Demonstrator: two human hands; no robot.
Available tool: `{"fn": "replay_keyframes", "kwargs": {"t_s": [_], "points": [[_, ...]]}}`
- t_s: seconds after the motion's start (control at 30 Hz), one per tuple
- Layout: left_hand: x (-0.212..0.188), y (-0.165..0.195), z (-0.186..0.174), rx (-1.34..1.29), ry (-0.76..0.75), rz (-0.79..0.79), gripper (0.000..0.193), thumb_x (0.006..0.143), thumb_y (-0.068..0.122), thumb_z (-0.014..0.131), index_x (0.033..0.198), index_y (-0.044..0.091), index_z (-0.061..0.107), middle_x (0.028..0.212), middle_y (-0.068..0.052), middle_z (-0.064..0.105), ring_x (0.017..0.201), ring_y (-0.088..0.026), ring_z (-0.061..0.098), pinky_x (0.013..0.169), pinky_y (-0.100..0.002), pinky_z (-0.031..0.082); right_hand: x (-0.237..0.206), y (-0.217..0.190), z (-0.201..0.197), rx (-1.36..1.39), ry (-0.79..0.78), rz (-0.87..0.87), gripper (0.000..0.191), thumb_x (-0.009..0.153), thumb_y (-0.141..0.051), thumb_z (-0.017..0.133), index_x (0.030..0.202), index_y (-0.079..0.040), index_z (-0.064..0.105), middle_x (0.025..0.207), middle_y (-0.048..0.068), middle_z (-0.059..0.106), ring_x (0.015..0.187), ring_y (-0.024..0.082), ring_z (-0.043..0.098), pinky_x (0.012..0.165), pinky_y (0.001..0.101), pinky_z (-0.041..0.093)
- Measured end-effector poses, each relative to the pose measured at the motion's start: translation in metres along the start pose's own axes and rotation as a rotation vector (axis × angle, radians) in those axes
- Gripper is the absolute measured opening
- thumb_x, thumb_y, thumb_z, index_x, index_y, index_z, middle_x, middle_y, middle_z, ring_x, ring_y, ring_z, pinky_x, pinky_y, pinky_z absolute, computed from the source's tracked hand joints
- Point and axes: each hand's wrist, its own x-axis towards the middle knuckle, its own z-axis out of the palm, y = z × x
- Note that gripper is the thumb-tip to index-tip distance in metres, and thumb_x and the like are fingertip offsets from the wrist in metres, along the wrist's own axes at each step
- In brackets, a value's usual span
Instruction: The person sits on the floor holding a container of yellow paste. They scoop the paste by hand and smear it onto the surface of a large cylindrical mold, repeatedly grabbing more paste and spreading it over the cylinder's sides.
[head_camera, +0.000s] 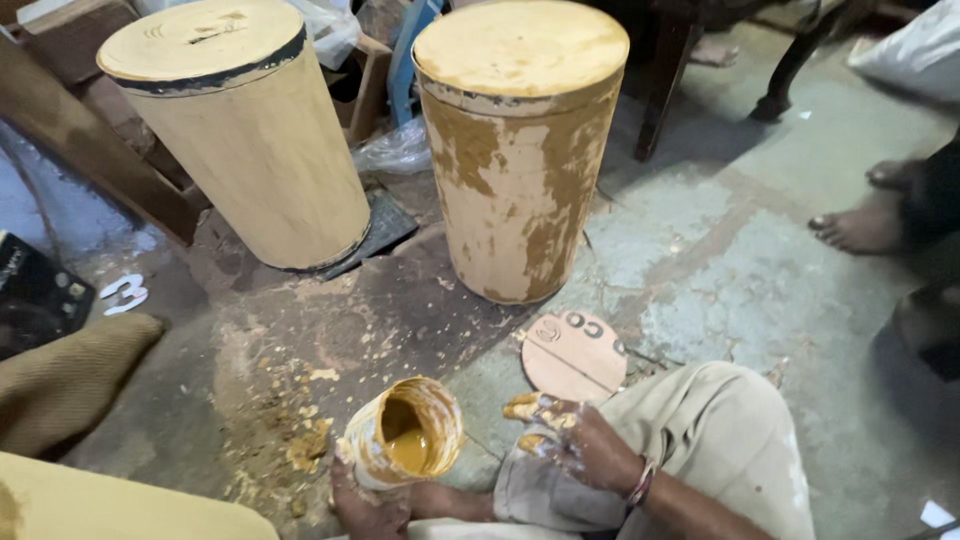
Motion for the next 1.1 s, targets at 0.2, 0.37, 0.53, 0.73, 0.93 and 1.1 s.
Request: {"fn": "replay_keyframes", "kwargs": {"t_s": [0.2, 0.37, 0.53, 0.73, 0.93, 1.1], "points": [[0.006, -0.001, -0.011, -0.086, 0.022, -0.012, 0.082, 0.093, 0.062, 0.043, 0.147, 0.000, 0.046, 0.140, -0.023, 0.057, 0.126, -0.040, 0.056, 0.104, -0.056, 0.045, 0.000, -0.002, 0.003, 0.059, 0.033, -0.067, 0.041, 0.090, -0.015, 0.075, 0.130, -0.007, 0.069, 0.127, 0.018, 0.072, 0.118, 0.039, 0.066, 0.097, 0.0467, 0.053], [0.006, -0.005, -0.007, -0.082, -0.033, 0.073, 0.083, 0.093, 0.062, 0.044, 0.147, -0.002, 0.046, 0.140, -0.025, 0.057, 0.125, -0.043, 0.057, 0.103, -0.056, 0.046, 0.006, -0.011, 0.002, -0.035, -0.033, 0.002, 0.036, 0.089, -0.017, 0.077, 0.123, -0.008, 0.071, 0.124, 0.016, 0.071, 0.115, 0.037, 0.066, 0.097, 0.0452, 0.053], [-0.001, -0.003, 0.010, -0.065, 0.033, 0.036, 0.077, 0.092, 0.057, 0.047, 0.144, 0.001, 0.051, 0.137, -0.020, 0.061, 0.124, -0.039, 0.059, 0.105, -0.053, 0.047, 0.015, -0.025, 0.000, 0.114, -0.026, -0.014, 0.041, 0.087, -0.012, 0.074, 0.128, -0.008, 0.070, 0.129, 0.015, 0.072, 0.118, 0.036, 0.068, 0.097, 0.0433, 0.053], [-0.010, 0.006, 0.024, -0.129, -0.256, 0.190, 0.076, 0.091, 0.050, 0.060, 0.139, -0.008, 0.054, 0.133, -0.024, 0.064, 0.119, -0.038, 0.063, 0.103, -0.050, 0.050, 0.019, -0.031, 0.003, 0.107, -0.025, -0.023, 0.041, 0.085, -0.011, 0.074, 0.126, -0.007, 0.070, 0.124, 0.016, 0.074, 0.111, 0.036, 0.070, 0.093, 0.0422, 0.055], [-0.018, 0.014, 0.027, -0.144, -0.174, 0.206, 0.076, 0.089, 0.050, 0.062, 0.138, -0.007, 0.055, 0.129, -0.024, 0.065, 0.116, -0.037, 0.065, 0.100, -0.049, 0.052, 0.022, -0.034, 0.008, 0.147, -0.085, 0.121, 0.037, 0.088, -0.014, 0.074, 0.124, -0.007, 0.071, 0.117, 0.014, 0.077, 0.100, 0.033, 0.075, 0.087, 0.0385, 0.059], [-0.019, 0.016, 0.024, -0.198, -0.130, 0.215, 0.074, 0.087, 0.049, 0.062, 0.136, -0.006, 0.057, 0.129, -0.022, 0.066, 0.117, -0.036, 0.065, 0.101, -0.048, 0.052, 0.022, -0.037, 0.011, 0.125, -0.090, 0.067, 0.036, 0.088, -0.012, 0.072, 0.124, -0.005, 0.070, 0.118, 0.015, 0.076, 0.103, 0.032, 0.074, 0.089, 0.0391, 0.058]]}}
